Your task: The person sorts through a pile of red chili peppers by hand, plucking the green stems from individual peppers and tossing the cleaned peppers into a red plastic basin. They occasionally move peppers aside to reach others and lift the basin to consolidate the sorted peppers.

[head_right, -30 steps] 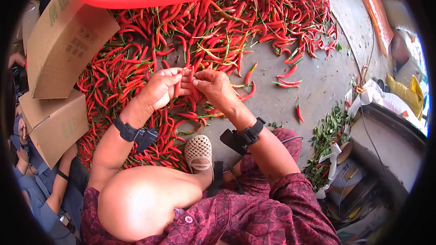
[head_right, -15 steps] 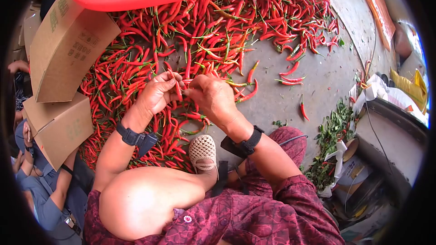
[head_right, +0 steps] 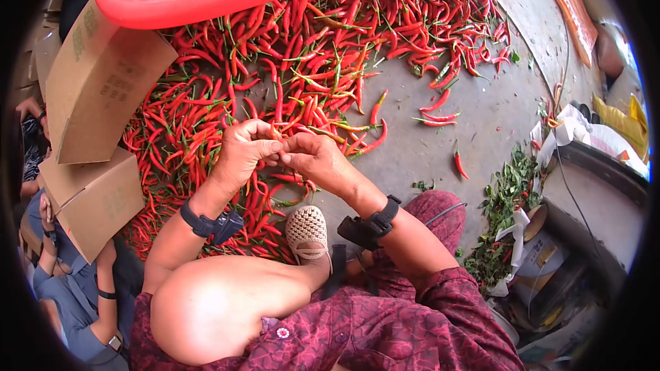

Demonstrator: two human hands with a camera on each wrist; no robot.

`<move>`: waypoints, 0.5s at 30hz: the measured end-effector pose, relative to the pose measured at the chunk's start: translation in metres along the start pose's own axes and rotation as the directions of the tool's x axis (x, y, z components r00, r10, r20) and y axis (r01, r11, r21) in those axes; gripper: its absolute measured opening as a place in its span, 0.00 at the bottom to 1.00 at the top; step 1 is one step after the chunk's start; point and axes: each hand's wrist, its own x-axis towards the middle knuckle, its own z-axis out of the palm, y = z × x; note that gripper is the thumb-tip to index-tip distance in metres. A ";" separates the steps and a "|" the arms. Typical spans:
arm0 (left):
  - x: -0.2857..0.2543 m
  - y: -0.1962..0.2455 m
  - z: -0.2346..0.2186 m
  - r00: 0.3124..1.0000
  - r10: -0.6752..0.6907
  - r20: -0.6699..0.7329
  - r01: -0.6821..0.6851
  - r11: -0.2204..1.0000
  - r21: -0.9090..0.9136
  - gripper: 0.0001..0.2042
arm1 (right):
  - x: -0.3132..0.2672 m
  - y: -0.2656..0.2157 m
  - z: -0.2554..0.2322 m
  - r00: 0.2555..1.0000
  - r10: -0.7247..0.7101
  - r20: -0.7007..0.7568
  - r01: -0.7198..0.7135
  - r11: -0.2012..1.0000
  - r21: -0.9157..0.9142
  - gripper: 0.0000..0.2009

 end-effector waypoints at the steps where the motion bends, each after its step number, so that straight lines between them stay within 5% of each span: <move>1: -0.001 0.001 0.000 1.000 0.016 -0.020 -0.016 1.000 0.002 0.06 | -0.001 0.000 -0.002 1.000 -0.017 0.019 0.016 1.000 0.020 0.07; 5: -0.008 0.006 0.005 0.998 0.047 -0.051 -0.040 0.992 0.123 0.07 | -0.010 -0.010 -0.003 0.995 0.101 -0.004 -0.101 0.987 -0.127 0.08; 10: -0.012 0.012 0.008 0.999 0.054 -0.010 -0.053 0.997 0.047 0.07 | -0.021 -0.007 0.003 0.998 0.045 -0.052 -0.051 0.993 -0.108 0.07; 13: -0.016 0.017 0.009 0.991 0.102 0.085 -0.104 0.995 0.009 0.09 | -0.029 -0.013 0.007 0.993 -0.038 -0.108 0.022 0.989 -0.150 0.06; 15: -0.019 0.023 0.008 0.976 0.184 0.119 -0.181 0.983 -0.039 0.14 | -0.043 -0.029 0.007 0.939 -0.267 -0.217 0.233 0.957 -0.173 0.06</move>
